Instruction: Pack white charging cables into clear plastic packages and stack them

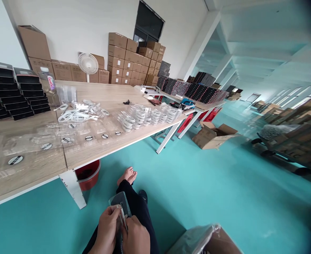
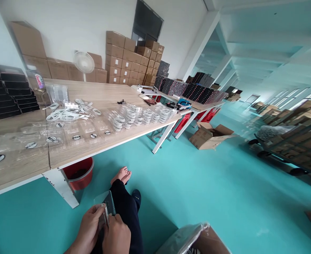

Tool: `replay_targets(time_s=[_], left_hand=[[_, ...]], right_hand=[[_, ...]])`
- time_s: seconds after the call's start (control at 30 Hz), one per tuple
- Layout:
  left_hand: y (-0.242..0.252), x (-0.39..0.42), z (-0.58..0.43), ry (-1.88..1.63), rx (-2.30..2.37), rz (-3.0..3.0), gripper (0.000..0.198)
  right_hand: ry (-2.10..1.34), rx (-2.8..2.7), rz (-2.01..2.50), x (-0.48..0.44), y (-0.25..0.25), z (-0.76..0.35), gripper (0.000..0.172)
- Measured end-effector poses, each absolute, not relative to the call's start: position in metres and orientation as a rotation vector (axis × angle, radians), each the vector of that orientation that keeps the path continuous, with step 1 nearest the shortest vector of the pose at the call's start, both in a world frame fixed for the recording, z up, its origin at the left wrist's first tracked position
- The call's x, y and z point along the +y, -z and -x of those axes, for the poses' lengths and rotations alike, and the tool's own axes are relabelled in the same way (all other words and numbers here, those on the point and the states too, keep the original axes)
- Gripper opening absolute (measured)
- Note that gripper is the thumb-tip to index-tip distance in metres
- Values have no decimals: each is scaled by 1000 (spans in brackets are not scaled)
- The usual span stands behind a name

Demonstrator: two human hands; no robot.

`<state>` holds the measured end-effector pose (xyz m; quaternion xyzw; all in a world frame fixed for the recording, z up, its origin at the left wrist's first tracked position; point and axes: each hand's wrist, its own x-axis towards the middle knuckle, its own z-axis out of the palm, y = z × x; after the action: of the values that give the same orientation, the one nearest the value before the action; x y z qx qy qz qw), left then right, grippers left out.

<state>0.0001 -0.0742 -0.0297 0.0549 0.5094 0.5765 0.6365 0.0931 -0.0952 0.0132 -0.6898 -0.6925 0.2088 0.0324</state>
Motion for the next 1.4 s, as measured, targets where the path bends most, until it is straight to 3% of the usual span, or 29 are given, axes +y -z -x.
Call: replay_targets(time_s=[0.13,0.27,0.4,0.57,0.63,0.77,0.87,1.13,1.4], left_hand=[[22,-73,6,-1285,1012,-114,29],[3,-70,10,-1247,808,-147,31],[-11,-69,10,-1246,808,-121,32],[-27,-71,9,-1268,825,-174,22],[-36,-71,10,-1265,844,-181,23],[-50,-71,14,-1200,830,-220,18],[-51,-71,15,-1182,778,-274,11],[-44,-75,12,-1152,754,-331,9],[-25,-74,-4,-1211,995,-270,33]], right_hand=[[-793,-1979,2067,-88,-11,-99,13],[-828,-1855,1899,-85,-13,-108,14],[-582,-1875,1721,-92,-5,-115,29],[-134,-1949,1588,-97,-2,-120,31],[-261,-1894,1641,-94,-11,-122,30],[-918,-1627,1741,-85,-32,-128,28],[-1138,-1470,1743,-81,-41,-131,27],[-1182,-1376,1745,-80,-46,-129,23],[-1059,-1494,1931,-80,-48,-121,25]])
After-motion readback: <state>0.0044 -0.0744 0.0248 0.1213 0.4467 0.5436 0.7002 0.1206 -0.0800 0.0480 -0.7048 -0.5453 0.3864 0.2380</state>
